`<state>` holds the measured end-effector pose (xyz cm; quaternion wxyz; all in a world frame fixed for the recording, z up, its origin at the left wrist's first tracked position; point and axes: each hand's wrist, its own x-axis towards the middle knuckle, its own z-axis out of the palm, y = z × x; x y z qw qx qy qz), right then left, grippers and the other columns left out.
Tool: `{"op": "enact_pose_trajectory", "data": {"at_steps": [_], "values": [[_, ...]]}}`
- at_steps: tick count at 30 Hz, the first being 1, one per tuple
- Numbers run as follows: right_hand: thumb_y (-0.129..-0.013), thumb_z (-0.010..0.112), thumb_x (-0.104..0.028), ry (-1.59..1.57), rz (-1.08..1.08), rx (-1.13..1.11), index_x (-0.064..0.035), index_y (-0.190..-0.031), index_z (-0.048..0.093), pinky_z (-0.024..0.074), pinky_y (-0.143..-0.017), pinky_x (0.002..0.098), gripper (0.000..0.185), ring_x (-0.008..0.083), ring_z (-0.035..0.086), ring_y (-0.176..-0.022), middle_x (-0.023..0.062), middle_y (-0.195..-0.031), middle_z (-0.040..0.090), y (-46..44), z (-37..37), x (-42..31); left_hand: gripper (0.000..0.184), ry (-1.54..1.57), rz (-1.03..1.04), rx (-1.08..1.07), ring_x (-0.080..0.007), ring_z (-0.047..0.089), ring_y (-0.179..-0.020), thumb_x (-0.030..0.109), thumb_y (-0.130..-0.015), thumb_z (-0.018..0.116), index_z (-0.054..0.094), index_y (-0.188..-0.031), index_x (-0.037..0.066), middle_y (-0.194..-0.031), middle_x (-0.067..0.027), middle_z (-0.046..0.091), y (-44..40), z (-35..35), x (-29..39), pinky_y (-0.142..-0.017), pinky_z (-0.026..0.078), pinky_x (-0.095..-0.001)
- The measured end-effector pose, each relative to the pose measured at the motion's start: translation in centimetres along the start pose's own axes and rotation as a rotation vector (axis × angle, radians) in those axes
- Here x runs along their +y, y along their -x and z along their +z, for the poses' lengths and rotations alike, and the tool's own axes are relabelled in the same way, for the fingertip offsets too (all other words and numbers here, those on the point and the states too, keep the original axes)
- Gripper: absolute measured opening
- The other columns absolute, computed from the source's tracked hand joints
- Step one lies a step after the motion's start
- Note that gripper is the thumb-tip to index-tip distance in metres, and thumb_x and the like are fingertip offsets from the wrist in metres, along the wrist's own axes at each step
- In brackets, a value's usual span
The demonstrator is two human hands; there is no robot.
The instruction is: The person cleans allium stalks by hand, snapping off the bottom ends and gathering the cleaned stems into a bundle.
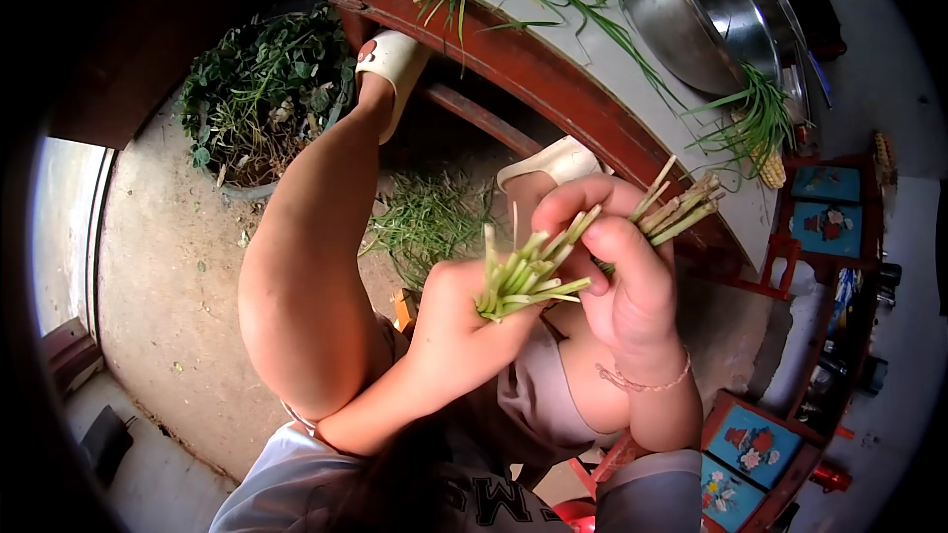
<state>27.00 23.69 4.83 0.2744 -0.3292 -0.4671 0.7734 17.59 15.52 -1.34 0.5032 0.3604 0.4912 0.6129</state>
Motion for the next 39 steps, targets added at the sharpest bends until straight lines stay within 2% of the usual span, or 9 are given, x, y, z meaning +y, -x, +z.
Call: {"op": "enact_pose_trajectory", "data": {"at_steps": [5,20,23,25,27,30,33,35,39], "values": [[-0.075,0.047,-0.007,0.066,-0.087,0.013,0.0019,-0.087,0.052,0.0346,-0.045,0.0154,0.016,0.0031,0.044,-0.053,0.0028,-0.073,0.054,-0.1,0.6,0.3,0.007,0.095,-0.042,0.045,-0.0061,0.050,-0.058,0.001,-0.072,0.054,0.058,-0.078,0.000,-0.063,-0.0065,0.057,0.0,0.2,0.5,-0.053,0.041,-0.0225],[-0.077,0.045,-0.004,0.117,-0.204,0.080,0.0008,-0.084,0.048,0.0296,-0.038,0.0133,0.009,0.0006,0.041,-0.049,0.0005,-0.067,0.051,-0.2,0.4,1.0,0.006,0.081,-0.098,-0.028,-0.0036,0.046,-0.058,0.002,-0.072,0.054,0.057,-0.077,-0.001,-0.062,-0.0043,0.056,0.3,0.5,0.9,-0.051,0.040,-0.0218],[-0.075,0.044,0.000,0.099,-0.240,0.074,0.0002,-0.081,0.047,0.0316,-0.041,0.0143,0.007,0.0016,0.041,-0.050,0.0016,-0.066,0.050,-0.2,0.4,1.2,0.006,0.067,-0.090,-0.030,-0.0037,0.046,-0.058,0.001,-0.072,0.054,0.057,-0.077,-0.001,-0.061,-0.0044,0.056,0.3,0.6,1.0,-0.051,0.040,-0.0217],[-0.077,0.043,-0.008,0.166,-0.303,0.062,-0.0066,-0.080,0.040,0.0284,-0.048,0.0164,0.004,0.0066,0.037,-0.059,0.0041,-0.065,0.043,-0.3,0.5,1.5,0.006,0.064,-0.095,-0.027,-0.0037,0.046,-0.058,0.001,-0.072,0.054,0.057,-0.077,-0.001,-0.061,-0.0045,0.056,0.3,0.7,1.1,-0.051,0.040,-0.0219],[-0.077,0.043,-0.006,0.156,-0.306,0.053,-0.0069,-0.080,0.040,0.0287,-0.049,0.0168,0.005,0.0074,0.037,-0.060,0.0041,-0.065,0.042,-0.6,0.2,1.7,0.006,0.061,-0.098,-0.023,-0.0036,0.046,-0.058,0.001,-0.072,0.054,0.057,-0.077,-0.001,-0.061,-0.0047,0.055,0.3,0.7,1.1,-0.051,0.040,-0.0220],[-0.077,0.044,-0.006,0.142,-0.294,0.058,-0.0072,-0.081,0.039,0.0301,-0.049,0.0167,0.007,0.0069,0.039,-0.060,0.0047,-0.066,0.044,-0.5,0.3,1.6,0.007,0.038,-0.103,-0.042,-0.0048,0.048,-0.057,0.000,-0.071,0.053,0.057,-0.077,0.000,-0.061,-0.0059,0.056,0.4,0.5,0.7,-0.051,0.041,-0.0228],[-0.078,0.047,-0.010,0.110,-0.154,0.146,-0.0051,-0.087,0.042,0.0315,-0.049,0.0158,0.012,0.0055,0.040,-0.057,0.0055,-0.068,0.047,-0.3,0.7,0.9,0.010,0.003,-0.038,-0.065,-0.0075,0.051,-0.056,-0.001,-0.069,0.052,0.058,-0.078,0.000,-0.061,-0.0070,0.056,0.3,0.2,0.5,-0.051,0.041,-0.0236],[-0.076,0.047,-0.002,0.013,-0.188,0.153,0.0038,-0.087,0.048,0.0352,-0.045,0.0138,0.012,0.0032,0.045,-0.054,0.0030,-0.069,0.053,-0.4,0.9,0.9,0.013,-0.027,-0.015,-0.047,-0.0117,0.053,-0.055,-0.002,-0.067,0.051,0.058,-0.078,0.001,-0.062,-0.0088,0.056,0.3,0.1,0.4,-0.052,0.042,-0.0244],[-0.078,0.046,-0.003,0.056,-0.104,0.079,0.0035,-0.087,0.050,0.0359,-0.047,0.0137,0.012,0.0040,0.048,-0.060,0.0037,-0.071,0.053,0.0,0.6,0.7,0.014,-0.050,0.001,-0.006,-0.0140,0.054,-0.054,-0.002,-0.066,0.051,0.058,-0.078,0.002,-0.062,-0.0098,0.056,0.2,0.3,0.2,-0.051,0.043,-0.0248]]}}
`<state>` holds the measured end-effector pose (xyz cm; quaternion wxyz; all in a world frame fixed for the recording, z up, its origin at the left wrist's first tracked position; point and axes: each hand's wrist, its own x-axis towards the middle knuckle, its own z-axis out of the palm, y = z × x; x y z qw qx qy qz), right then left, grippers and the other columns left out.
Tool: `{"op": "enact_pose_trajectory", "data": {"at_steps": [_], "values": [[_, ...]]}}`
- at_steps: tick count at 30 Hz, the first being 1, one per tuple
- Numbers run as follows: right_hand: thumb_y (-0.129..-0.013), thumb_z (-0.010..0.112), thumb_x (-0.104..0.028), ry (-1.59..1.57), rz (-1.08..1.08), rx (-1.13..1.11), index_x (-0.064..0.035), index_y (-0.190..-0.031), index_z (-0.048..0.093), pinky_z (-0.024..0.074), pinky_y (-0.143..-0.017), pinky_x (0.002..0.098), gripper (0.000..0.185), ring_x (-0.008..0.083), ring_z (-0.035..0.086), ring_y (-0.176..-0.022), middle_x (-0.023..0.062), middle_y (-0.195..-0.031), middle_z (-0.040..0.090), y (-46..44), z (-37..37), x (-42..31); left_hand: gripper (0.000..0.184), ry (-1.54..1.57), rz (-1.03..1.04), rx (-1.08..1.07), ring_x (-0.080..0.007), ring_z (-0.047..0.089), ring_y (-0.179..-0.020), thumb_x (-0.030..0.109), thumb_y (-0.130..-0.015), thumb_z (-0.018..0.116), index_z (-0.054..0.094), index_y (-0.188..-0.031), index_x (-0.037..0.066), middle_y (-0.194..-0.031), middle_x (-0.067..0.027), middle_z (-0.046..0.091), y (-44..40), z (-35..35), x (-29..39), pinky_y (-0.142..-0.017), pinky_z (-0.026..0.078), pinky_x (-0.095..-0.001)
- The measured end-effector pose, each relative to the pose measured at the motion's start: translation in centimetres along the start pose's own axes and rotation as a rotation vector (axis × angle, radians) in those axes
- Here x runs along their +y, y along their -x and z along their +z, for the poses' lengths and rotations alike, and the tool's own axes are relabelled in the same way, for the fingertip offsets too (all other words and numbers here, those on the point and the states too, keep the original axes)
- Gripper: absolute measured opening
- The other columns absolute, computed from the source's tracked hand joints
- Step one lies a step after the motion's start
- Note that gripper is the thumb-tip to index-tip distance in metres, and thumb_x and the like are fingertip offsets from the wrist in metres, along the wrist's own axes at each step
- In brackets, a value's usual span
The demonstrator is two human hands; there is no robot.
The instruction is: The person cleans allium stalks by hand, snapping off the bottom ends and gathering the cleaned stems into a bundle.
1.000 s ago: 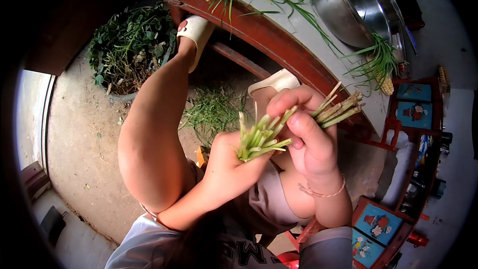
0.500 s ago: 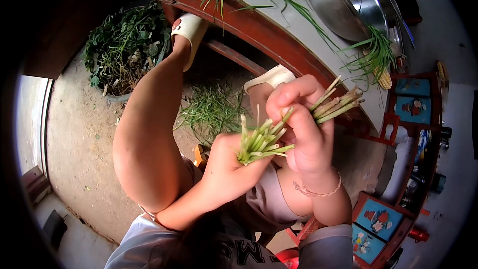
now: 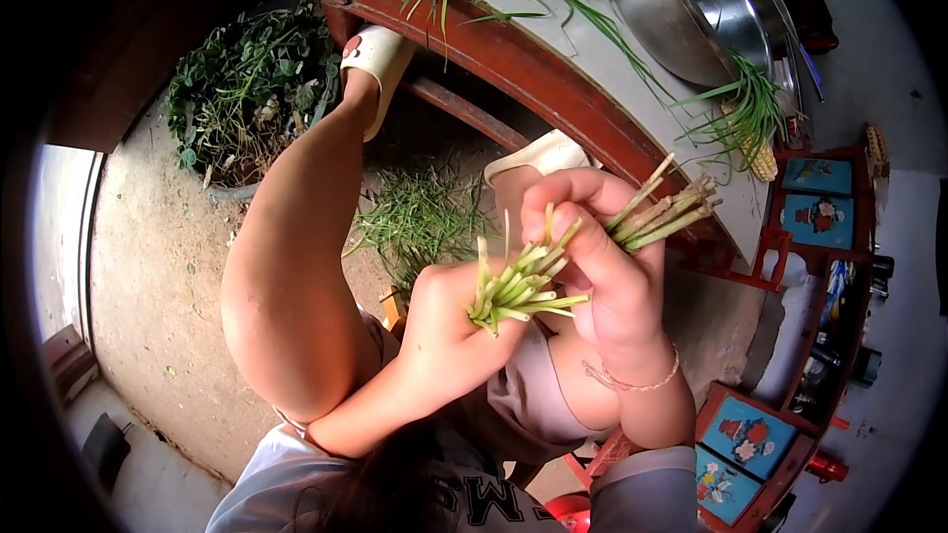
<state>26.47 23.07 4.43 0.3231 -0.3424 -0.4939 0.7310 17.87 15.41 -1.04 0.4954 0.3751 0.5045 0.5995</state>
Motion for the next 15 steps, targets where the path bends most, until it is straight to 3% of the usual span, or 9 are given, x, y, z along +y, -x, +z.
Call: {"op": "enact_pose_trajectory", "data": {"at_steps": [4,7,8,9,10,12,15], "values": [[-0.077,0.046,0.000,0.013,-0.133,0.002,0.0025,-0.086,0.049,0.0395,-0.053,0.0165,0.010,0.0059,0.049,-0.061,0.0044,-0.071,0.053,-0.3,-0.1,0.3,0.011,-0.007,-0.004,-0.021,-0.0139,0.053,-0.052,-0.002,-0.066,0.052,0.057,-0.076,0.001,-0.060,-0.0101,0.055,-0.1,-0.3,-0.1,-0.050,0.042,-0.0248],[-0.076,0.046,0.002,0.043,-0.088,0.037,0.0017,-0.085,0.048,0.0411,-0.059,0.0189,0.010,0.0074,0.049,-0.066,0.0058,-0.071,0.053,-0.3,-0.2,0.1,0.009,0.007,-0.028,-0.036,-0.0108,0.052,-0.052,-0.001,-0.068,0.053,0.057,-0.075,0.001,-0.059,-0.0087,0.055,0.0,-0.2,0.1,-0.049,0.041,-0.0243],[-0.076,0.046,-0.006,0.100,-0.263,0.103,-0.0058,-0.085,0.041,0.0267,-0.044,0.0145,0.010,0.0029,0.036,-0.050,0.0060,-0.070,0.051,-0.8,0.1,1.6,0.007,0.040,-0.042,-0.020,-0.0092,0.051,-0.053,-0.001,-0.069,0.053,0.057,-0.075,0.001,-0.059,-0.0080,0.055,0.0,-0.1,0.1,-0.049,0.041,-0.0240],[-0.076,0.046,-0.006,0.097,-0.263,0.105,-0.0058,-0.085,0.041,0.0267,-0.044,0.0145,0.010,0.0029,0.036,-0.050,0.0060,-0.070,0.051,-0.8,0.1,1.4,0.007,0.037,-0.043,-0.022,-0.0092,0.051,-0.053,-0.001,-0.069,0.053,0.057,-0.075,0.001,-0.059,-0.0080,0.055,0.0,-0.1,0.1,-0.049,0.041,-0.0240],[-0.076,0.046,-0.006,0.087,-0.206,0.088,-0.0059,-0.085,0.040,0.0263,-0.043,0.0143,0.011,0.0024,0.035,-0.049,0.0062,-0.070,0.051,-0.6,0.1,0.9,0.007,0.042,-0.055,-0.024,-0.0082,0.050,-0.054,-0.001,-0.069,0.054,0.057,-0.075,0.000,-0.059,-0.0074,0.055,0.0,-0.1,0.2,-0.050,0.041,-0.0238],[-0.074,0.049,-0.001,0.022,-0.067,0.074,-0.0011,-0.087,0.047,0.0352,-0.048,0.0144,0.013,0.0037,0.046,-0.055,0.0052,-0.073,0.053,-0.5,-0.3,0.0,0.006,0.043,-0.068,-0.029,-0.0072,0.050,-0.054,-0.001,-0.070,0.054,0.057,-0.075,0.000,-0.059,-0.0067,0.055,0.1,-0.2,0.4,-0.050,0.041,-0.0236],[-0.074,0.051,-0.007,-0.034,0.010,0.040,-0.0008,-0.090,0.048,0.0342,-0.048,0.0138,0.017,0.0029,0.044,-0.053,0.0045,-0.078,0.053,-0.4,-0.6,-0.3,0.007,0.004,-0.105,-0.033,-0.0078,0.050,-0.055,-0.001,-0.070,0.055,0.057,-0.076,0.000,-0.060,-0.0070,0.056,0.0,-0.4,0.9,-0.051,0.041,-0.0235]]}}
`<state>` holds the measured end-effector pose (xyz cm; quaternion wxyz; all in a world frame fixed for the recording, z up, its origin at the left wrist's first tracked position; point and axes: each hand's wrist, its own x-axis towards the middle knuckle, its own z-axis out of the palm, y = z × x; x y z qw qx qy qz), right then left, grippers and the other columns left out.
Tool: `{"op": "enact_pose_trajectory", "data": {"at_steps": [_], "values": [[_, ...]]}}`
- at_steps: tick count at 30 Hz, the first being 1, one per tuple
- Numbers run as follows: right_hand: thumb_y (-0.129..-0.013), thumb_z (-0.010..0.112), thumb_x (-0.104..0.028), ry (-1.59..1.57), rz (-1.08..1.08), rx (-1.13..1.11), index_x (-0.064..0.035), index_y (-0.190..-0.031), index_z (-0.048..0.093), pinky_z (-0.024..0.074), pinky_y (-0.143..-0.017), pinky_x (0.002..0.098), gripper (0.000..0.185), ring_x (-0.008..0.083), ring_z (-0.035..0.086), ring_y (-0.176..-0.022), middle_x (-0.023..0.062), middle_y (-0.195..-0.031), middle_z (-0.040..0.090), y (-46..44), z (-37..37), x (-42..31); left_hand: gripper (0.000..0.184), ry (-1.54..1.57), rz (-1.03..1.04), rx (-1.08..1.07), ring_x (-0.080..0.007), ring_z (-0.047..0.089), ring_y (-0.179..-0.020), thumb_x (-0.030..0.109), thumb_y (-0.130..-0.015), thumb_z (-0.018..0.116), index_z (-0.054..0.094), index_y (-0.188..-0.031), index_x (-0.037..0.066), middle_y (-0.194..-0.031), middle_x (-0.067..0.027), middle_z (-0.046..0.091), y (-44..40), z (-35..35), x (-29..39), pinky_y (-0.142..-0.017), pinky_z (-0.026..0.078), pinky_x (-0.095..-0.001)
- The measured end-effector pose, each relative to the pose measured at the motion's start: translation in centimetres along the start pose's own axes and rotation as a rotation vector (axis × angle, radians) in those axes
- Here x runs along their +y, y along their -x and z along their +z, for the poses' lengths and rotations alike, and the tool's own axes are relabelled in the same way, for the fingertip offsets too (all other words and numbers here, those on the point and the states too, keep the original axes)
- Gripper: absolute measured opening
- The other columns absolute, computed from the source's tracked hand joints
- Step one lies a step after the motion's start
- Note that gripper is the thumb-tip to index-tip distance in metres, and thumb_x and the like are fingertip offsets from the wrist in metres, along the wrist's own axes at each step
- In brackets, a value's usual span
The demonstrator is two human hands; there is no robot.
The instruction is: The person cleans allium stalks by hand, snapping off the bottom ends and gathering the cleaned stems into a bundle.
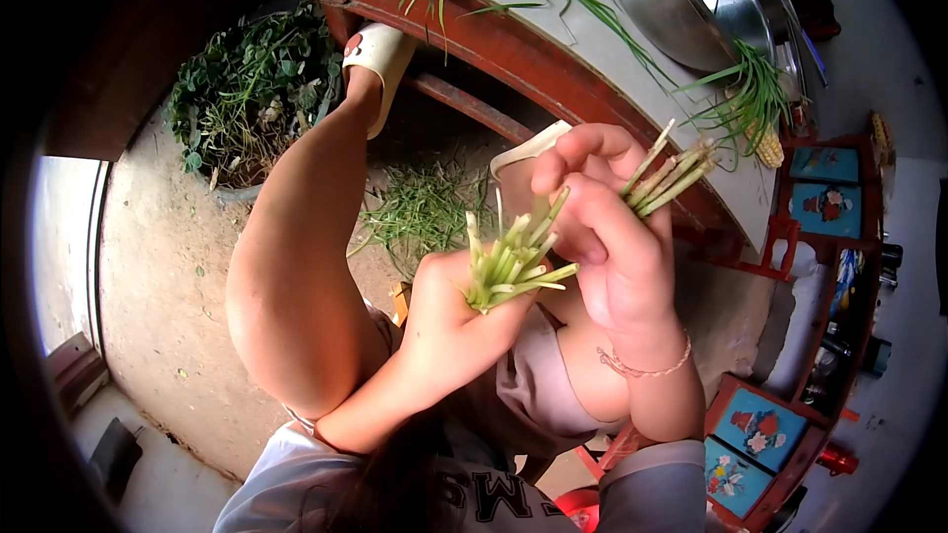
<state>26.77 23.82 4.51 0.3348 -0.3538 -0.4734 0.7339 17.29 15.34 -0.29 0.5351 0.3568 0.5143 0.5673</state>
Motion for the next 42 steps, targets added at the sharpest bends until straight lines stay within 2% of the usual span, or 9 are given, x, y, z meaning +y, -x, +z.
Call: {"op": "enact_pose_trajectory", "data": {"at_steps": [4,6,10,19,22,28,34,41,42], "values": [[-0.074,0.051,-0.010,0.046,-0.182,-0.169,0.0021,-0.093,0.049,0.0330,-0.048,0.0146,0.023,0.0031,0.041,-0.051,0.0065,-0.083,0.051,0.3,-0.4,-0.1,0.009,-0.013,0.073,0.034,-0.0092,0.052,-0.055,-0.001,-0.070,0.055,0.057,-0.078,0.000,-0.063,-0.0078,0.057,0.0,0.2,-0.2,-0.052,0.042,-0.0232],[-0.071,0.053,-0.008,0.124,-0.263,-0.180,0.0028,-0.088,0.052,0.0359,-0.053,0.0182,0.020,0.0067,0.045,-0.061,0.0093,-0.083,0.051,0.2,-0.5,0.2,0.010,-0.015,0.116,0.077,-0.0098,0.052,-0.055,-0.001,-0.070,0.055,0.057,-0.080,0.000,-0.063,-0.0081,0.057,0.1,0.3,-0.1,-0.053,0.042,-0.0231],[-0.066,0.054,-0.012,0.346,-0.209,-0.203,0.0025,-0.081,0.049,0.0305,-0.060,0.0175,0.021,0.0056,0.037,-0.063,0.0142,-0.095,0.045,0.2,-0.3,-0.4,0.016,-0.014,0.104,0.046,-0.0106,0.053,-0.056,-0.002,-0.069,0.052,0.057,-0.084,0.001,-0.065,-0.0087,0.057,0.1,0.0,0.1,-0.053,0.042,-0.0232],[-0.066,0.052,-0.007,0.317,-0.268,-0.198,-0.0019,-0.075,0.047,0.0325,-0.064,0.0200,0.011,0.0088,0.040,-0.068,0.0132,-0.087,0.046,0.0,-0.2,0.3,0.017,-0.025,0.131,0.045,-0.0105,0.052,-0.056,-0.003,-0.068,0.051,0.057,-0.083,0.001,-0.063,-0.0082,0.056,-0.1,0.2,-0.3,-0.053,0.042,-0.0236],[-0.068,0.052,0.005,0.197,-0.356,-0.158,-0.0023,-0.073,0.051,0.0268,-0.046,0.0147,0.009,0.0005,0.033,-0.051,0.0071,-0.084,0.050,-0.2,0.0,0.8,0.014,-0.039,0.126,0.046,-0.0104,0.052,-0.055,-0.003,-0.068,0.051,0.057,-0.081,0.001,-0.063,-0.0080,0.056,-0.1,0.3,-0.2,-0.052,0.042,-0.0237],[-0.069,0.053,0.005,0.261,-0.550,-0.263,-0.0017,-0.077,0.050,0.0277,-0.046,0.0133,0.011,-0.0007,0.035,-0.050,0.0077,-0.085,0.050,-1.0,-1.2,1.7,0.009,-0.044,0.115,0.095,-0.0102,0.052,-0.054,-0.002,-0.068,0.052,0.056,-0.077,0.000,-0.061,-0.0081,0.056,-0.2,0.5,-0.1,-0.052,0.042,-0.0238],[-0.071,0.052,0.004,0.147,-0.287,-0.062,0.0028,-0.083,0.049,0.0335,-0.048,0.0134,0.012,0.0012,0.043,-0.055,0.0097,-0.091,0.049,0.2,0.4,0.0,0.009,-0.024,0.106,0.106,-0.0100,0.053,-0.055,-0.001,-0.068,0.054,0.057,-0.077,0.000,-0.062,-0.0080,0.057,-0.2,0.5,-0.3,-0.052,0.042,-0.0234],[-0.075,0.052,-0.003,-0.014,-0.006,0.090,-0.0007,-0.091,0.053,0.0348,-0.050,0.0142,0.016,0.0009,0.041,-0.056,0.0054,-0.072,0.055,0.0,-1.1,-0.7,0.008,-0.029,-0.006,0.004,-0.0105,0.056,-0.059,0.000,-0.068,0.056,0.059,-0.076,0.001,-0.065,-0.0083,0.059,-0.1,0.0,-0.5,-0.054,0.044,-0.0231],[-0.076,0.051,-0.006,0.155,-0.047,0.126,-0.0012,-0.094,0.050,0.0267,-0.044,0.0137,0.020,-0.0001,0.034,-0.049,0.0029,-0.075,0.052,-0.3,-0.9,-0.2,0.008,-0.030,-0.010,0.007,-0.0104,0.056,-0.059,0.000,-0.068,0.056,0.059,-0.076,0.000,-0.065,-0.0085,0.059,-0.1,0.0,-0.6,-0.054,0.044,-0.0232]]}}
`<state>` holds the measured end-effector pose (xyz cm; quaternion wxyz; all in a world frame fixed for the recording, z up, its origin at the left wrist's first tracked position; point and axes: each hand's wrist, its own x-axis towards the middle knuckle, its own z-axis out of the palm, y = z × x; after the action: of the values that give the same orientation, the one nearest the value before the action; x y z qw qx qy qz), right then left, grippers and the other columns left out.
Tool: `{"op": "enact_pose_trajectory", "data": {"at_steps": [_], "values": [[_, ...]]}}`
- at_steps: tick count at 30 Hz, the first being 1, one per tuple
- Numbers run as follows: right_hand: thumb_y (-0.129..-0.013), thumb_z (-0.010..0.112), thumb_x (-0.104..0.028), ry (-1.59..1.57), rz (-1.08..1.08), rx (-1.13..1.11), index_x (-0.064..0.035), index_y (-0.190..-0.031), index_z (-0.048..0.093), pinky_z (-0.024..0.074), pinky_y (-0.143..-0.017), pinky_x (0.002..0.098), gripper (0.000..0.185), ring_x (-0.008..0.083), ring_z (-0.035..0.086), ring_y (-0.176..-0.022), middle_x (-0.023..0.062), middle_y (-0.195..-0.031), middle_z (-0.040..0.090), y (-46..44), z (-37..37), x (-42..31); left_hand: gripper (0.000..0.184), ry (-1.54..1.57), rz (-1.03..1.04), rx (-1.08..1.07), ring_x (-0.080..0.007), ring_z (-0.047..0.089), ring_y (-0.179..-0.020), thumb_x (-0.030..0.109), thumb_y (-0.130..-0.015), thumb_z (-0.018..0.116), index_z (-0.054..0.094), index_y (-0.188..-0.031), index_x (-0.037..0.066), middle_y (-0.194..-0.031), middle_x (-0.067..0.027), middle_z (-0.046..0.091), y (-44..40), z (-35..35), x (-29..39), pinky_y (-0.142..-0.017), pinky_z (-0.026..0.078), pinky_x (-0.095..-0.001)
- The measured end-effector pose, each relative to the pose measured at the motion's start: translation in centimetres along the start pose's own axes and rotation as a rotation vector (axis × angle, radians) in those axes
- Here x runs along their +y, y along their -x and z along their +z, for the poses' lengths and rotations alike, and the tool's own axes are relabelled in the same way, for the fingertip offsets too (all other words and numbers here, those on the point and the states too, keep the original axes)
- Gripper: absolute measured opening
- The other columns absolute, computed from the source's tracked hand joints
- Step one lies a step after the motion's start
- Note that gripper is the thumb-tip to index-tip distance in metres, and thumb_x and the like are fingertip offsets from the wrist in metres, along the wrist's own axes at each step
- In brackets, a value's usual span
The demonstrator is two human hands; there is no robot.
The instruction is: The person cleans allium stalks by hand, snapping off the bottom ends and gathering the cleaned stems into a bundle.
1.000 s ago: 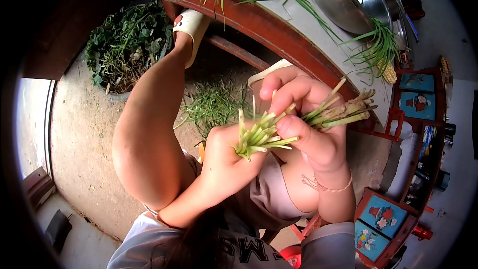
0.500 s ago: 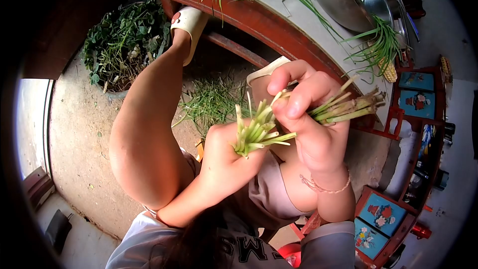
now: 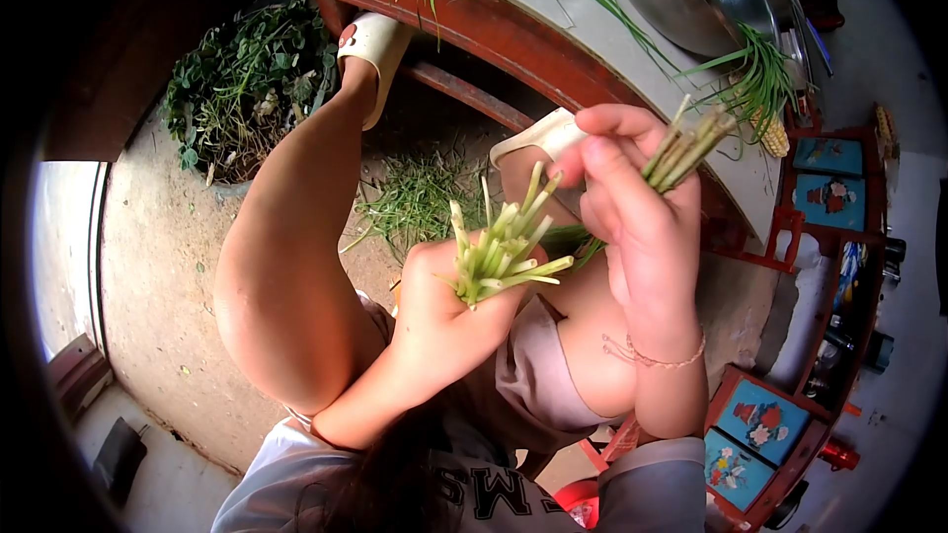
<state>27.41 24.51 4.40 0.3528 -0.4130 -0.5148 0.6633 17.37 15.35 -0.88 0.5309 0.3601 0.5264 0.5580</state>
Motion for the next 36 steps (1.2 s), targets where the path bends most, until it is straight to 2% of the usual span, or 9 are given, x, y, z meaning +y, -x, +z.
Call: {"op": "enact_pose_trajectory", "data": {"at_steps": [4,6,8,10,17,24,30,34,36], "values": [[-0.073,0.052,-0.007,0.260,-0.024,-0.076,-0.0008,-0.104,0.045,0.0189,-0.039,0.0128,0.033,-0.0015,0.028,-0.045,-0.0002,-0.086,0.046,-0.6,-0.6,1.0,0.010,0.007,-0.009,-0.016,-0.0100,0.056,-0.060,-0.001,-0.068,0.055,0.059,-0.077,0.000,-0.067,-0.0077,0.060,-0.1,0.1,0.2,-0.056,0.044,-0.0233],[-0.072,0.047,-0.004,0.207,0.055,-0.112,0.0000,-0.110,0.040,0.0237,-0.043,0.0146,0.039,0.0012,0.031,-0.049,0.0008,-0.090,0.042,-0.3,-0.4,0.7,0.014,0.051,0.038,0.060,-0.0036,0.036,-0.050,0.007,-0.081,0.045,0.052,-0.071,0.001,-0.063,0.0005,0.050,0.0,0.5,0.4,-0.045,0.029,-0.0175],[-0.069,0.039,-0.001,-0.280,0.229,-0.189,-0.0001,-0.113,0.036,0.0288,-0.048,0.0185,0.044,0.0058,0.035,-0.055,0.0031,-0.089,0.041,0.0,-0.4,1.1,0.006,0.207,0.035,0.098,-0.0056,0.043,-0.058,0.003,-0.077,0.049,0.053,-0.075,0.000,-0.068,-0.0010,0.053,-0.2,0.2,0.7,-0.052,0.035,-0.0188],[-0.067,0.035,-0.001,-0.356,0.240,-0.228,-0.0006,-0.113,0.034,0.0314,-0.053,0.0219,0.046,0.0099,0.036,-0.059,0.0054,-0.090,0.039,0.5,-0.2,1.3,0.007,0.360,0.029,0.140,-0.0076,0.051,-0.065,0.000,-0.073,0.053,0.055,-0.080,0.000,-0.073,-0.0024,0.056,-0.2,-0.3,0.9,-0.059,0.040,-0.0201],[-0.082,0.038,-0.006,-0.302,0.297,-0.466,0.0006,-0.096,0.040,0.0348,-0.058,0.0206,0.016,0.0072,0.039,-0.064,0.0009,-0.078,0.038,1.1,0.8,1.4,0.007,0.402,-0.031,0.360,-0.0035,0.040,-0.060,0.000,-0.074,0.054,0.054,-0.081,0.001,-0.068,0.0020,0.048,-0.5,-0.8,0.9,-0.053,0.032,-0.0165],[-0.082,0.037,-0.005,-0.158,0.253,-0.458,0.0004,-0.096,0.046,0.0354,-0.053,0.0179,0.018,0.0064,0.041,-0.060,0.0016,-0.075,0.043,0.7,1.0,1.6,0.013,0.374,0.030,0.327,-0.0032,0.037,-0.055,0.002,-0.074,0.056,0.053,-0.087,0.000,-0.062,0.0033,0.044,-0.5,-1.5,1.0,-0.049,0.028,-0.0153],[-0.082,0.037,-0.003,-0.115,0.317,-0.481,-0.0002,-0.103,0.039,0.0362,-0.051,0.0176,0.022,0.0062,0.042,-0.057,0.0032,-0.076,0.047,1.1,1.3,1.5,0.023,0.537,-0.006,0.250,-0.0064,0.048,-0.052,0.000,-0.072,0.057,0.049,-0.093,-0.004,-0.060,-0.0017,0.049,-0.5,-1.1,2.3,-0.048,0.039,-0.0184],[-0.082,0.036,-0.003,-0.110,0.299,-0.458,0.0005,-0.103,0.037,0.0384,-0.050,0.0188,0.021,0.0074,0.045,-0.055,0.0040,-0.074,0.047,1.5,1.8,1.3,0.014,0.328,-0.009,0.302,-0.0064,0.048,-0.056,-0.003,-0.071,0.058,0.053,-0.084,-0.004,-0.068,-0.0029,0.053,-0.6,-1.8,0.8,-0.052,0.039,-0.0179],[-0.082,0.036,-0.003,-0.099,0.266,-0.348,0.0014,-0.099,0.038,0.0410,-0.054,0.0199,0.017,0.0093,0.049,-0.058,0.0046,-0.076,0.048,1.3,1.8,1.3,0.010,0.517,0.018,0.341,-0.0063,0.047,-0.059,-0.001,-0.071,0.058,0.054,-0.080,-0.003,-0.075,-0.0042,0.054,-0.8,-1.0,0.8,-0.053,0.039,-0.0180]]}}
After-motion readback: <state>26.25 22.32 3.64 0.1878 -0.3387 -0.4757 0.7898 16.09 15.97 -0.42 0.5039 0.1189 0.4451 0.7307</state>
